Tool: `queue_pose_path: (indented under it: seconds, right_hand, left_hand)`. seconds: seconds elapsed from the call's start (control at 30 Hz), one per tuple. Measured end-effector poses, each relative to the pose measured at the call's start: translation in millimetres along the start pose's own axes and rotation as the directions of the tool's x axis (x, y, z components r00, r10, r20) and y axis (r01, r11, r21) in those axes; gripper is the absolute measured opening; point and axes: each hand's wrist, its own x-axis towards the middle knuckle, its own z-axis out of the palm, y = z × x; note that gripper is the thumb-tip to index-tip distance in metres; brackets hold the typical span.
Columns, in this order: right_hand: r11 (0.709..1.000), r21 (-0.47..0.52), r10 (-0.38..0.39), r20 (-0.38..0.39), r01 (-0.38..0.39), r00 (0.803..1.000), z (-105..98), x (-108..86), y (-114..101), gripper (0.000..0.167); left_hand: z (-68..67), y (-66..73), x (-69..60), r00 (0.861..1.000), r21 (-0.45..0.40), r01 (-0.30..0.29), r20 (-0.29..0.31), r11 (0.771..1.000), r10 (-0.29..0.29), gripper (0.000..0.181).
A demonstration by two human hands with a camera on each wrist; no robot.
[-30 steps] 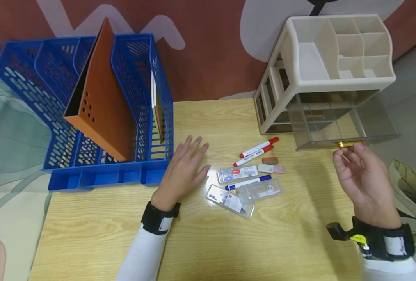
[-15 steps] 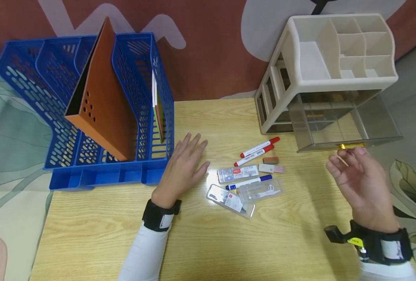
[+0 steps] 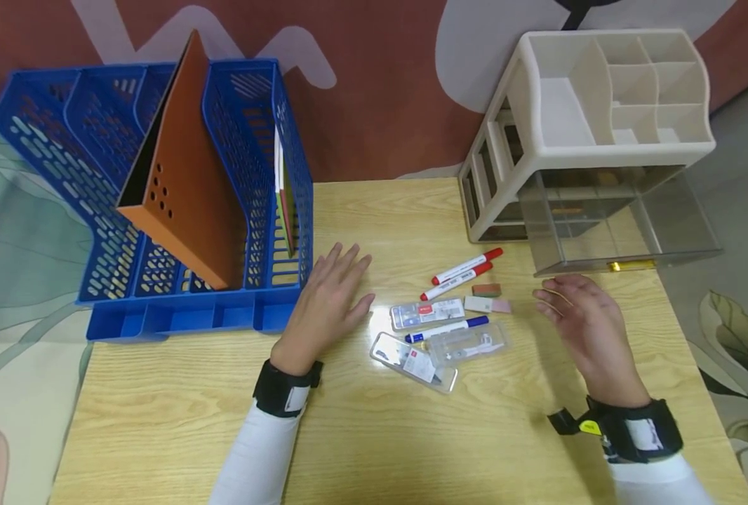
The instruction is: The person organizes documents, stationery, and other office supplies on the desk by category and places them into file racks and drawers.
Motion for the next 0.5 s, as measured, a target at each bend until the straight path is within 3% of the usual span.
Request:
queue_pose_path:
  seconds: [0.13, 0.23, 0.33, 0.47, 0.5]
  right_hand:
    - [0.988, -0.151, -0.008, -0.025, 0.004, 1.0, -2, 8.4, 11, 0.022]
    - [0.944, -0.33, -0.006, -0.057, -0.014, 0.998, -2, 16.3, 17, 0.018]
    - [0.819, -0.571, -0.004, -0.094, -0.051, 0.996, 0, 25.3, 21, 0.022]
    - [0.548, -0.836, -0.043, -0.03, -0.001, 0.999, 4, 37.3, 25, 0.034]
    - [0.502, -0.864, -0.058, 0.014, 0.041, 0.998, 4, 40.7, 27, 0.034]
  left_hand:
    - [2.9, -0.7, -1.3, 1.0, 0.015, -0.024, 0.003, 1.0, 0.024, 0.058]
    - [4.6, -0.5, -2.0, 0.999, 0.017, -0.038, 0.002, 0.999, 0.037, 0.061]
    - [5.6, 0.4, -1.9, 0.999, 0.017, -0.048, 0.0, 0.999, 0.048, 0.065]
    - [5.2, 1.8, -1.3, 0.998, 0.021, -0.06, -0.005, 0.998, 0.06, 0.069]
    - [5.1, 2.1, -1.3, 0.998, 0.022, -0.063, -0.008, 0.998, 0.063, 0.07]
